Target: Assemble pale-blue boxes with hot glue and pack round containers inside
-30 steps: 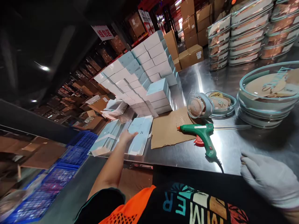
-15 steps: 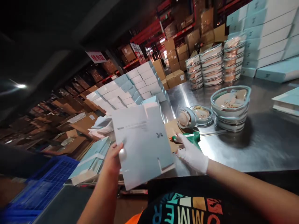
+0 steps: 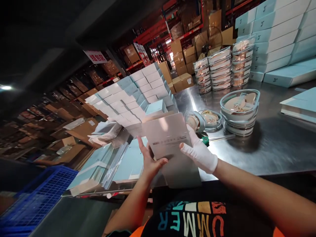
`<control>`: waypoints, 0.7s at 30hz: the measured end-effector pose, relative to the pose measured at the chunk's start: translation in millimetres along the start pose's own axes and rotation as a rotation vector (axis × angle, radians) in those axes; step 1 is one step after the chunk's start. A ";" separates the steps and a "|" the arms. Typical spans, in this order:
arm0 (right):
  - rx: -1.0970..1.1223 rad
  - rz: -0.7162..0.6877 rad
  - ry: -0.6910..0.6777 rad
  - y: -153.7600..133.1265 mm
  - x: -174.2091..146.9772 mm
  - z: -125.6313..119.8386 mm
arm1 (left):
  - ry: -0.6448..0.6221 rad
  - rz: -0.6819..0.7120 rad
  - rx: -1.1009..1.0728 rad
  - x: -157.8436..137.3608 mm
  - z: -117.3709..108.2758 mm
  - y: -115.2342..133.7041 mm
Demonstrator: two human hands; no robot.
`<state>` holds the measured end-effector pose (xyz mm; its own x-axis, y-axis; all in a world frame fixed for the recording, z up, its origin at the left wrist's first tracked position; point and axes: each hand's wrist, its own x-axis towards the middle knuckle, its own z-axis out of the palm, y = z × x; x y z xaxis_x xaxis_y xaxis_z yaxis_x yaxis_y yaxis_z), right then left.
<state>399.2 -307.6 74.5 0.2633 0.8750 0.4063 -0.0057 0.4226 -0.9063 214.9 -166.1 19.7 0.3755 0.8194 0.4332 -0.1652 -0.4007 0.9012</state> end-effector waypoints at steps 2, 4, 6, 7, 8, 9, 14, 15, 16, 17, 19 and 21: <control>-0.026 -0.015 0.038 -8.9 5.5 0.2 | 0.017 0.146 0.077 -4.8 -5.1 -0.6; -0.025 -0.015 0.024 -15.8 8.4 3.2 | 0.057 0.357 0.165 -8.1 -12.4 2.1; -0.002 -0.023 0.040 -18.3 10.0 9.3 | 0.036 0.555 0.243 -9.0 -17.2 7.2; 0.005 -0.022 0.074 -17.5 10.8 13.0 | 0.009 0.608 0.272 -9.1 -17.7 9.8; -0.004 -0.013 0.130 -15.3 11.8 16.7 | -0.001 0.615 0.285 -9.5 -17.0 11.7; -0.032 -0.001 0.211 -12.0 13.0 20.3 | 0.024 0.592 0.270 -10.8 -15.3 12.6; -0.226 -0.116 0.417 4.0 14.2 30.1 | 0.117 0.346 0.071 -35.9 -14.4 -7.8; -0.228 -0.147 0.383 4.4 12.9 30.2 | 0.065 0.285 0.079 -42.6 -17.9 -14.8; -0.213 -0.155 0.342 3.7 11.1 29.9 | 0.038 0.228 0.100 -48.4 -21.9 -21.2; -0.185 -0.147 0.307 1.9 9.0 29.4 | 0.053 0.190 0.118 -52.7 -26.0 -26.1; -0.105 -0.106 0.218 -4.3 5.2 27.8 | 0.133 0.177 0.149 -55.5 -32.0 -30.0; -0.019 -0.050 0.129 -11.8 2.6 26.6 | 0.164 0.223 0.190 -51.7 -33.6 -25.7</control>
<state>374.3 -304.1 89.4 0.3848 0.8147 0.4338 0.0281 0.4595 -0.8878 169.1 -184.4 -25.4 0.1946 0.7522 0.6296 -0.0482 -0.6338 0.7720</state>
